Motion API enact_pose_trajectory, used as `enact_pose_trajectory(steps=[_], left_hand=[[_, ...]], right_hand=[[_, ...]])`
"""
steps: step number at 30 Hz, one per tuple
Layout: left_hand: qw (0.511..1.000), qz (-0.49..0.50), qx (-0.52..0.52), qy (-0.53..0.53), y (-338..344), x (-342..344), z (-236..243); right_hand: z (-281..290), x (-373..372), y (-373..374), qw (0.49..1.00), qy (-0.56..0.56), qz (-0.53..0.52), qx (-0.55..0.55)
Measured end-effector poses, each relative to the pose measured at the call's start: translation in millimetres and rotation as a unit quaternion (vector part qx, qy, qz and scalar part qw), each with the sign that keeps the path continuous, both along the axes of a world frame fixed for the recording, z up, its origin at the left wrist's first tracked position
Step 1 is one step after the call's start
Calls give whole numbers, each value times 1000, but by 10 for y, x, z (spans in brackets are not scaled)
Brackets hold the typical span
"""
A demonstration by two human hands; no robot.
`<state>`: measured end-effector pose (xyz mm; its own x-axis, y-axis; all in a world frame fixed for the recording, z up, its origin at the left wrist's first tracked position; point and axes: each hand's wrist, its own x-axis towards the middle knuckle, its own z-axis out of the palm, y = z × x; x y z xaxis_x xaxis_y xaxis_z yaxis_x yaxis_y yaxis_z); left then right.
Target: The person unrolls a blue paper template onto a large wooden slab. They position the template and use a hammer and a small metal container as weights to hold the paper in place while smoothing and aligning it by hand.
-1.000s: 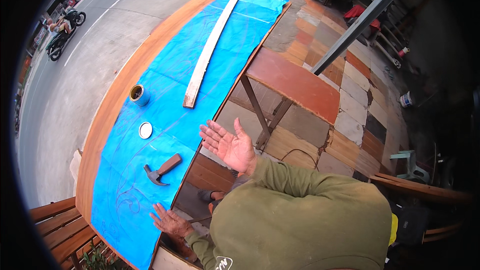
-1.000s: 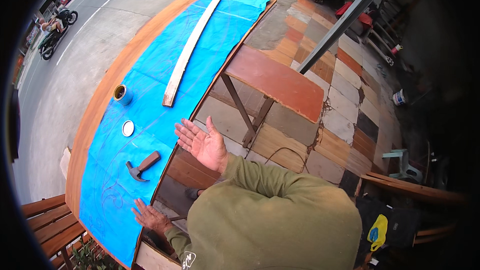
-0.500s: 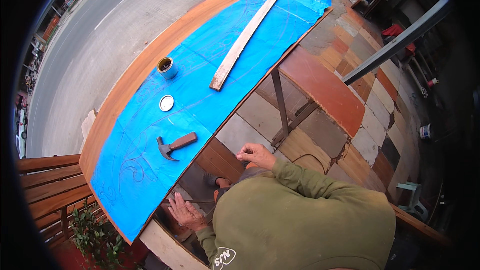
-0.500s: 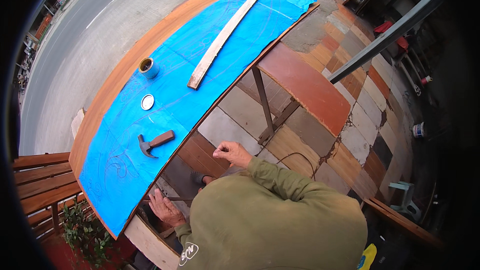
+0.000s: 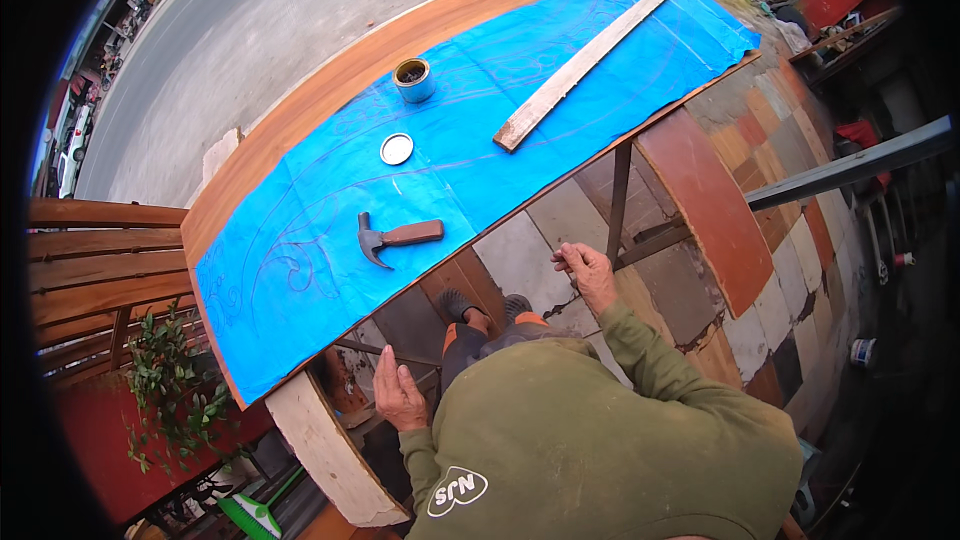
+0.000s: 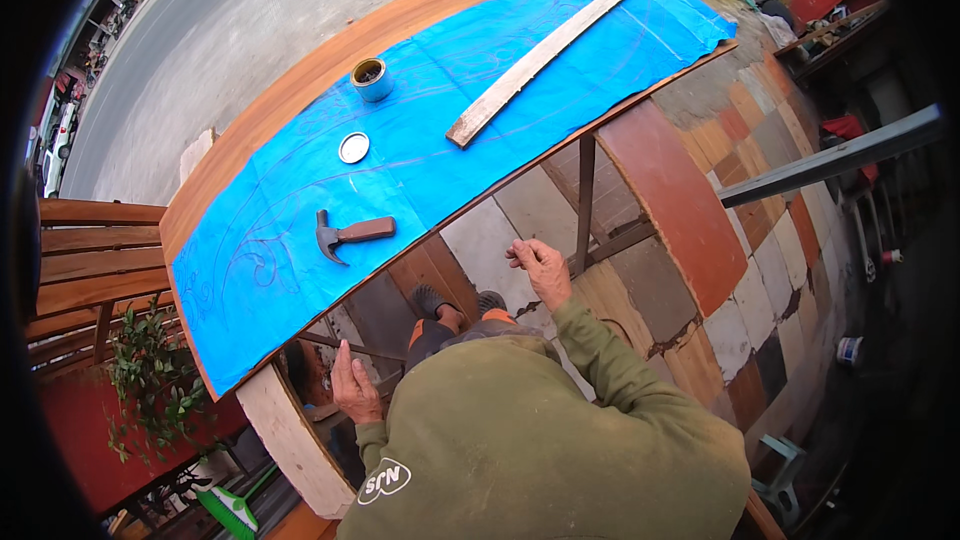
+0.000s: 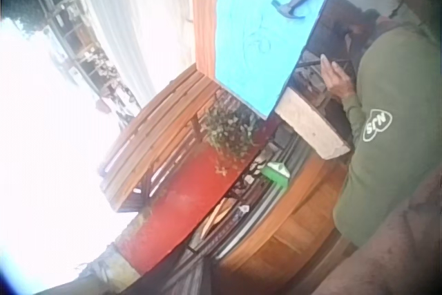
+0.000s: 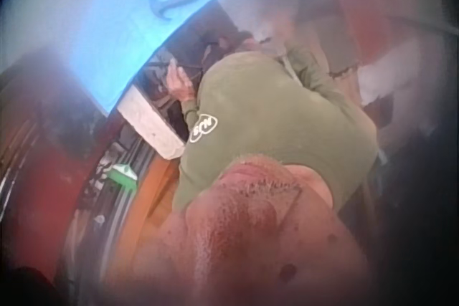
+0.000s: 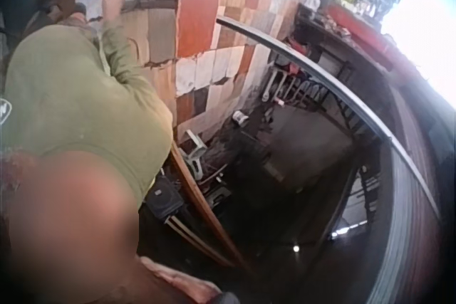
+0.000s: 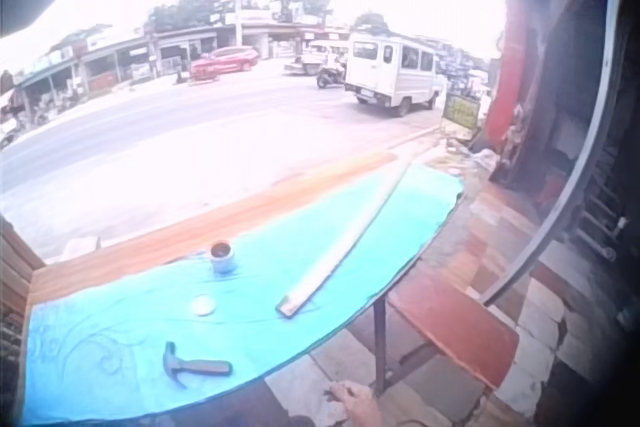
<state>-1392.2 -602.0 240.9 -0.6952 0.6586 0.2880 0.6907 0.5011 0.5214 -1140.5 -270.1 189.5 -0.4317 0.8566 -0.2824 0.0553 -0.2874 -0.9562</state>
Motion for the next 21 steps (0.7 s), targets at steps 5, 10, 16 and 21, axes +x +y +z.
enact_pose_trajectory(steps=[5,10,16,21], left_hand=[[994,32,68,83,237,-399,288],[990,61,75,106,570,-951,304],[995,8,38,91,815,-1343,142],[997,-14,-55,58,836,-1388,21]], right_hand=[[267,-258,253,998,25,-37,52],[695,-613,403,994,32,-58,87],[1510,-1211,997,991,131,-5,29],[1827,-1417,1056,995,100,-1,27]])
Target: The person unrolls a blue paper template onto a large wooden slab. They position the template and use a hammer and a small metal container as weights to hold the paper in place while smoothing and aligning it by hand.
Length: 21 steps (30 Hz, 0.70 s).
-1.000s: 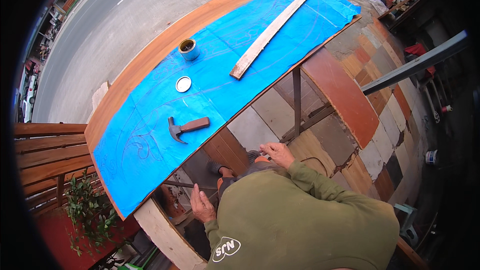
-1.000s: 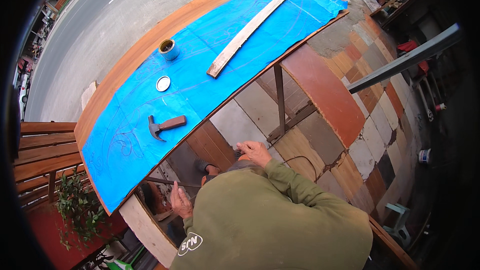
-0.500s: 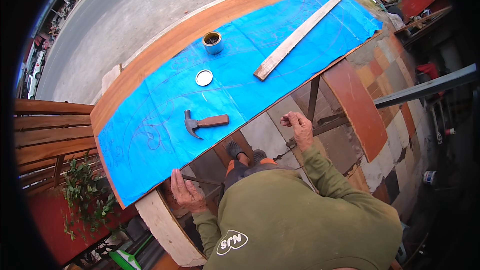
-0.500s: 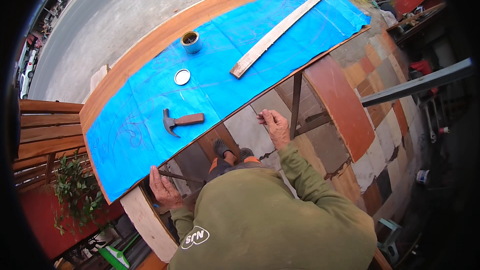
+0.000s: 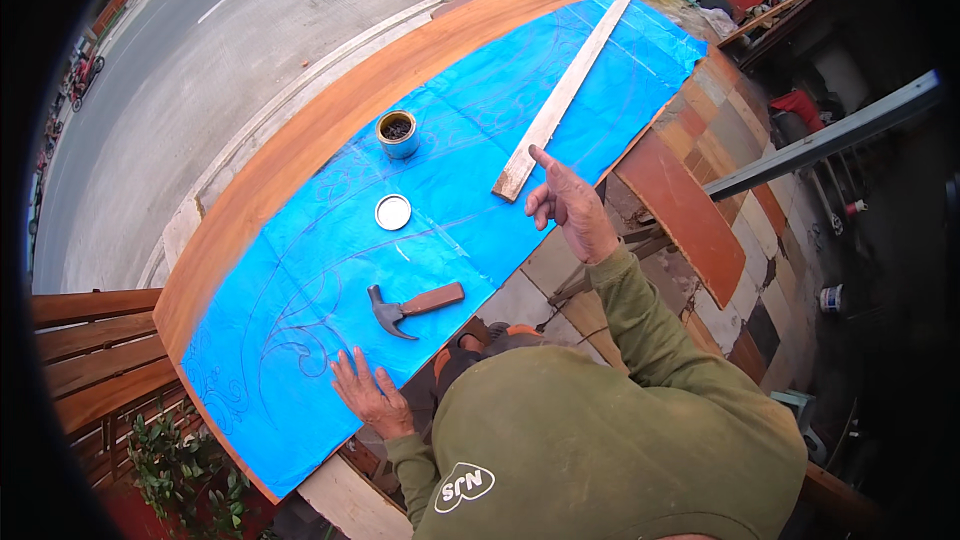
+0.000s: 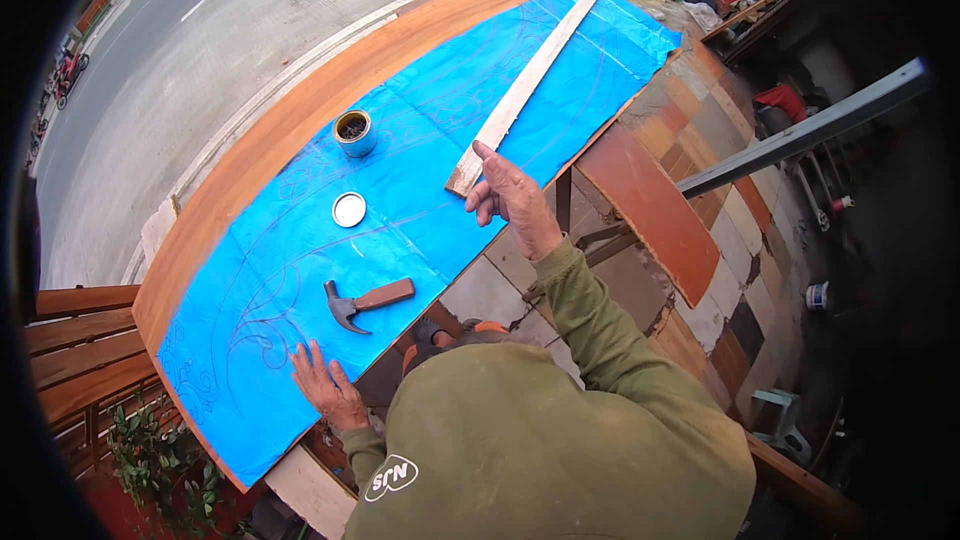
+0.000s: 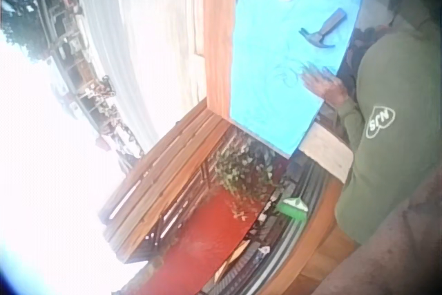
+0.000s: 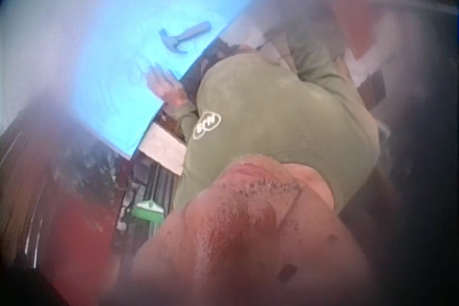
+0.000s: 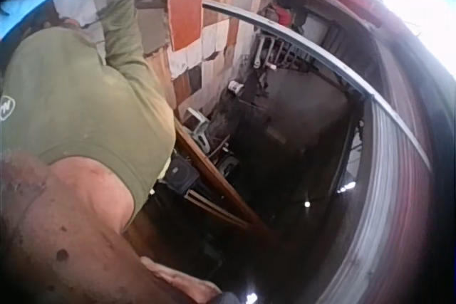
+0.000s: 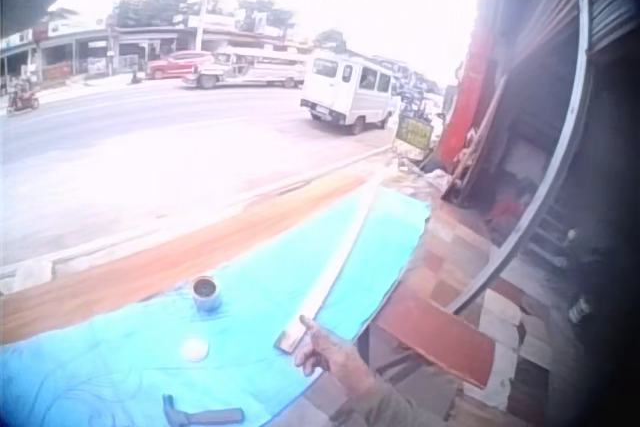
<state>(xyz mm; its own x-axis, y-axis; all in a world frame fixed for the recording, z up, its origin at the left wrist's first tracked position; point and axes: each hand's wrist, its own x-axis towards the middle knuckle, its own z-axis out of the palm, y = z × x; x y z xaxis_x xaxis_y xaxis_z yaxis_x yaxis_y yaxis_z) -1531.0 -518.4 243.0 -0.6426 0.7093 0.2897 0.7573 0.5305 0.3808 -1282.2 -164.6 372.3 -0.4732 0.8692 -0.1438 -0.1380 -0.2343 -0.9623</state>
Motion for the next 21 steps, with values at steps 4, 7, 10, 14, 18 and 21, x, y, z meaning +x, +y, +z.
enact_pose_trajectory(steps=[4,7,10,14,18,21], left_hand=[[999,7,-29,-14,-9,-1,-29],[998,7,-67,17,-3,12,-32],[997,15,-78,12,2,17,-37],[997,9,-79,21,22,7,-42],[997,23,-66,13,31,22,-43],[998,36,-56,11,41,32,-65]], right_hand=[[-289,12,-317,997,-62,-40,-29],[-588,72,-644,987,-96,-110,-66],[-777,155,-859,975,-123,-152,-106],[-822,221,-777,966,-145,-202,-65],[-785,168,-417,966,-124,-224,-29],[-765,99,-169,970,-94,-220,35]])
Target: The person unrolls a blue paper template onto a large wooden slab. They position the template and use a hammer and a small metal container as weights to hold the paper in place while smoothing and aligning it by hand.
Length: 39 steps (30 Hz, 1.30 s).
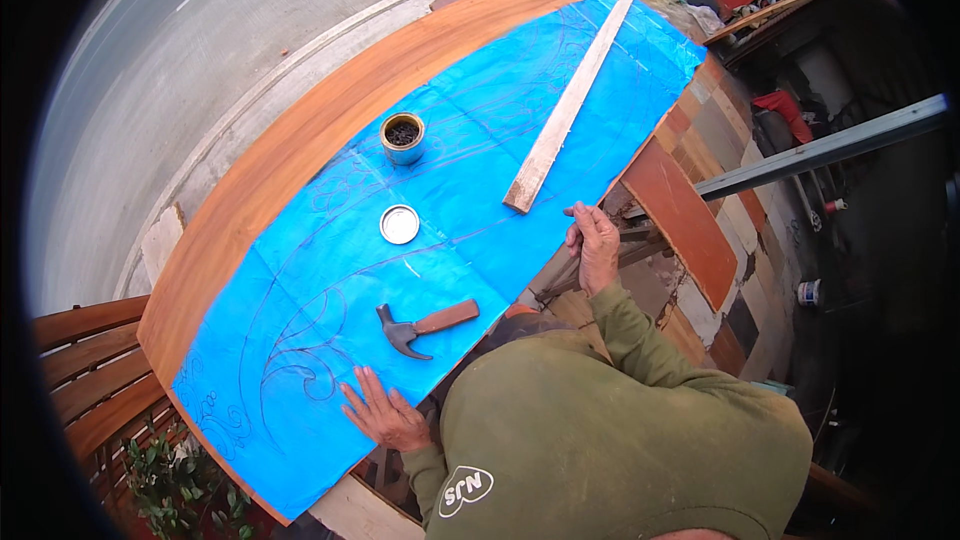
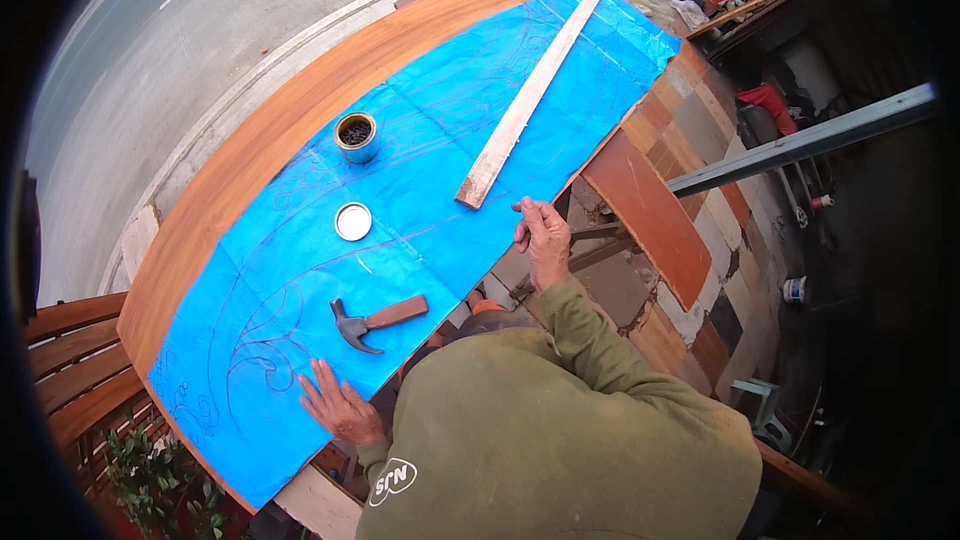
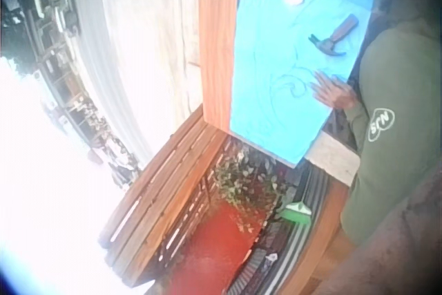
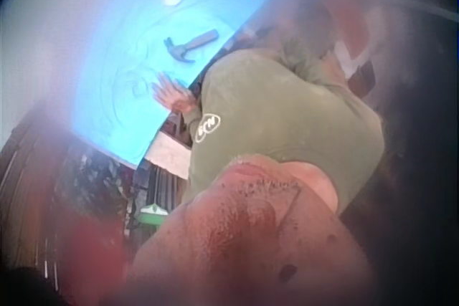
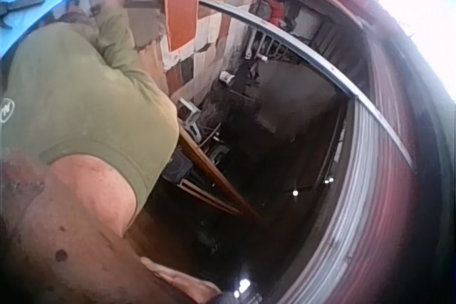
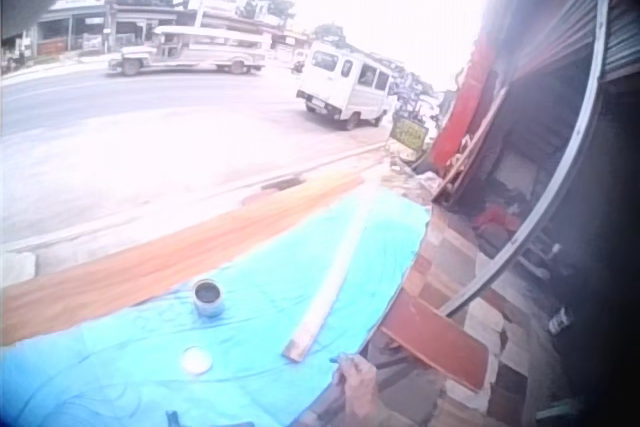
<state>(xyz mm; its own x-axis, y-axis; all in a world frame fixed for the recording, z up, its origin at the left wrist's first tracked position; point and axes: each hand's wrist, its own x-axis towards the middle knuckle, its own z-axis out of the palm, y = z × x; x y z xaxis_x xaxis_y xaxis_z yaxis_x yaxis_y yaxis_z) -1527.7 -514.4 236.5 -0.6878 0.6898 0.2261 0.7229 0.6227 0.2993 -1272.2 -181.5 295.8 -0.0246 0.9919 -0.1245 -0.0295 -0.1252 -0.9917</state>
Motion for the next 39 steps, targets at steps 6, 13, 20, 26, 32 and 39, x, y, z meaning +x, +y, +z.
enact_pose_trajectory(steps=[6,13,20,26,32,39], left_hand=[[999,32,21,26,45,13,-31],[997,48,31,-45,48,15,145],[977,147,93,-127,223,-30,227],[980,194,40,-3,479,-41,31],[980,198,-7,10,529,14,-112],[977,212,-28,5,534,16,-82]], right_hand=[[-55,9,573,997,-6,42,57],[-263,214,1386,994,-15,21,110],[-498,314,1750,993,-36,59,98],[-664,297,1819,990,-35,95,93],[-709,311,1800,989,-61,97,91],[-709,311,1807,985,-78,113,106]])
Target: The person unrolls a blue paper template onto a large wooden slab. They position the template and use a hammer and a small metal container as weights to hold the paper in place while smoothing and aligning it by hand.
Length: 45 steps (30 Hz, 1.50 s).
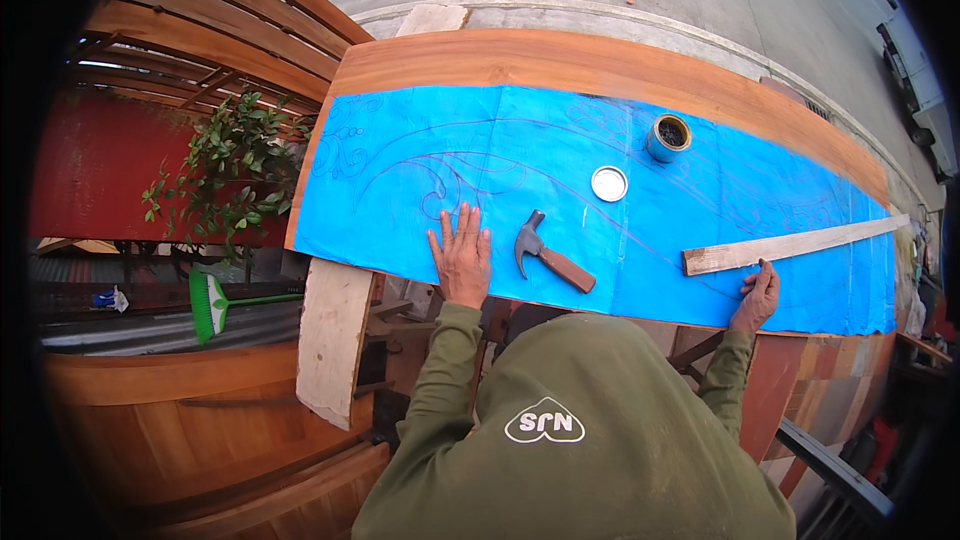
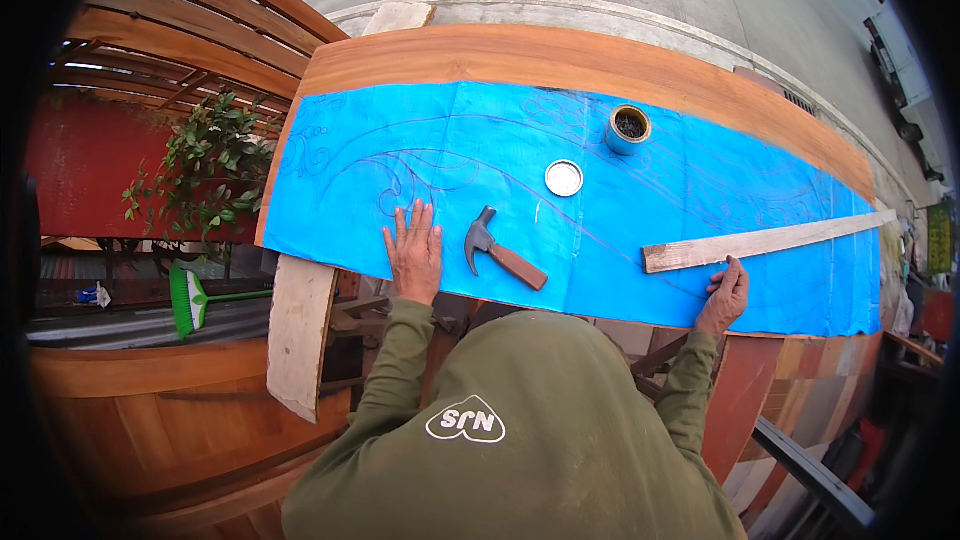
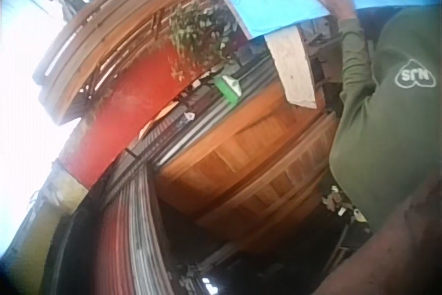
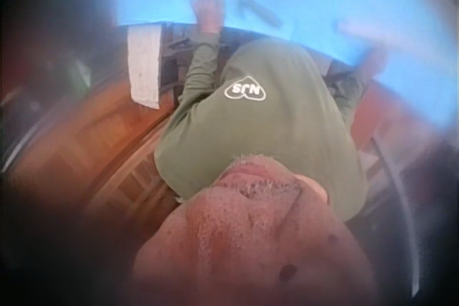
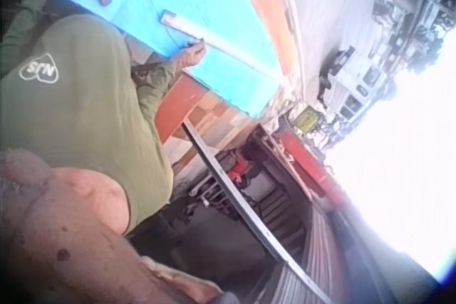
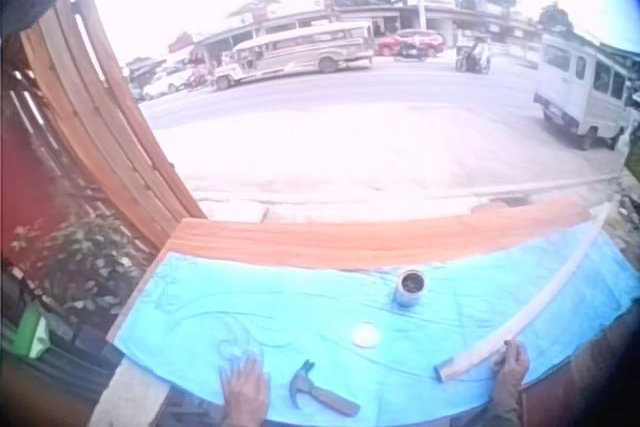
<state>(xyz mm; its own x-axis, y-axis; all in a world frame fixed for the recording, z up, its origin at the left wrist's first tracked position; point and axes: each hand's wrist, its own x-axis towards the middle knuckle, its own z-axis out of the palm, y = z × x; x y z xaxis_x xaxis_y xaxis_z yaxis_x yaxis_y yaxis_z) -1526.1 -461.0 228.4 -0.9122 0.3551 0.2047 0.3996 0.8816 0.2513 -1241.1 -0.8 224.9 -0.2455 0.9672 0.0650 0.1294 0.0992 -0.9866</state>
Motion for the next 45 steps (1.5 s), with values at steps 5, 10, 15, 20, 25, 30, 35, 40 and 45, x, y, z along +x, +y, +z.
enact_pose_trajectory(steps=[5,10,15,20,25,30,35,40,45], left_hand=[[1000,-7,3,18,12,27,-3],[1000,-5,-12,7,14,28,-1],[1000,-6,-13,-6,13,35,15],[1000,-10,-6,11,25,45,46],[1000,-18,-5,-1,22,46,103],[999,-28,1,-19,37,49,160],[1000,-15,-1,-5,55,61,163],[1000,-16,-1,-15,45,53,147],[1000,-16,4,-17,46,42,134]], right_hand=[[-37,-2,25,1000,-8,2,2],[-57,-5,37,999,-30,6,23],[-66,0,37,999,-24,10,28],[-91,10,65,999,-35,3,22],[-112,11,84,997,-50,14,61],[-96,-1,68,996,-61,3,65],[-59,-20,44,997,-66,1,48],[-36,-32,16,996,-65,5,56],[-45,-45,22,996,-70,3,62]])
